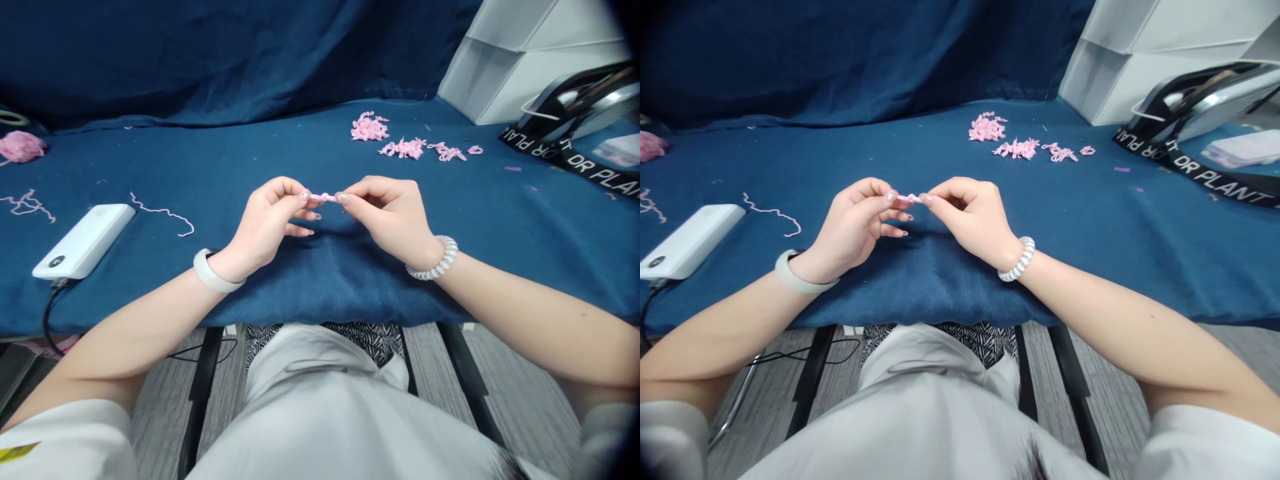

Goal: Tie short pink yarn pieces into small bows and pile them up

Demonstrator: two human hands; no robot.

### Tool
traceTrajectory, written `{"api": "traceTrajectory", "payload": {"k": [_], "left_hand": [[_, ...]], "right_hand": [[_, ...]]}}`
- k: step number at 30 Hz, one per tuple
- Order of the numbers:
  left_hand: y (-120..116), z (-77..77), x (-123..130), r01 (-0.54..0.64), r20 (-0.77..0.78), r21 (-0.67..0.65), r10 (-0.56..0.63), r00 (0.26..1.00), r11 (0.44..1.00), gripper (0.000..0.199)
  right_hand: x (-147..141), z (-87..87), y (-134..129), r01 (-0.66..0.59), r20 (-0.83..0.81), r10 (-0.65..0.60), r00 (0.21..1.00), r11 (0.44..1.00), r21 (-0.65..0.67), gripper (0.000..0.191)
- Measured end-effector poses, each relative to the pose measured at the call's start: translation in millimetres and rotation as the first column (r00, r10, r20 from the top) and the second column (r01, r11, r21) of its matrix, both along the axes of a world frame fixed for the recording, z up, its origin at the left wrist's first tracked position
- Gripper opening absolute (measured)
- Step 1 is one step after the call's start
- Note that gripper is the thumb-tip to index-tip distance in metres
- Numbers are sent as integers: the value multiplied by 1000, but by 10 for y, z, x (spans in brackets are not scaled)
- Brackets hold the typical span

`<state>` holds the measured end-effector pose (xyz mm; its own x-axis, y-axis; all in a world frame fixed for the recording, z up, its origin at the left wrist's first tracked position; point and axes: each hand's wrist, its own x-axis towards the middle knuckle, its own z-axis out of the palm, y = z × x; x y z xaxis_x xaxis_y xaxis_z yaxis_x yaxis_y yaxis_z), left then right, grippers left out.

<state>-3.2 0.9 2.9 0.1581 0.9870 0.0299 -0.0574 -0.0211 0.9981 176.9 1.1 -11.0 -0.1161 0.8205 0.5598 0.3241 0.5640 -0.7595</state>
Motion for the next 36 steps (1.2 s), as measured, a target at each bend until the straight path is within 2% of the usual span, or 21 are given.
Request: {"api": "traceTrajectory", "payload": {"k": [9, 17, 24, 28, 33, 36], "left_hand": [[22, 27, -5, -85, 40, -30, 87, 995, 996, 17], [64, 19, -36, -145, 131, -69, 153, 980, 987, 16], [165, -20, -124, -233, 150, -57, 239, 959, 971, 12], [224, -41, -153, -233, 220, -96, 249, 943, 968, 10], [259, 13, -187, -158, 211, 19, 151, 966, 987, 13], [279, 76, -218, -186, 252, 48, 169, 953, 981, 14]], "right_hand": [[-1, -2, 27, 15, -102, -21, 995, 998, -58, 17], [25, -31, 71, -70, -176, 48, 983, 990, -121, 26], [67, -64, 146, -113, -300, 60, 952, 980, -163, 21], [81, -70, 210, -116, -418, 4, 908, 963, -242, 19], [81, -24, 248, -135, -537, -96, 838, 918, -374, 18], [97, -28, 288, -135, -571, -143, 809, 899, -417, 18]]}}
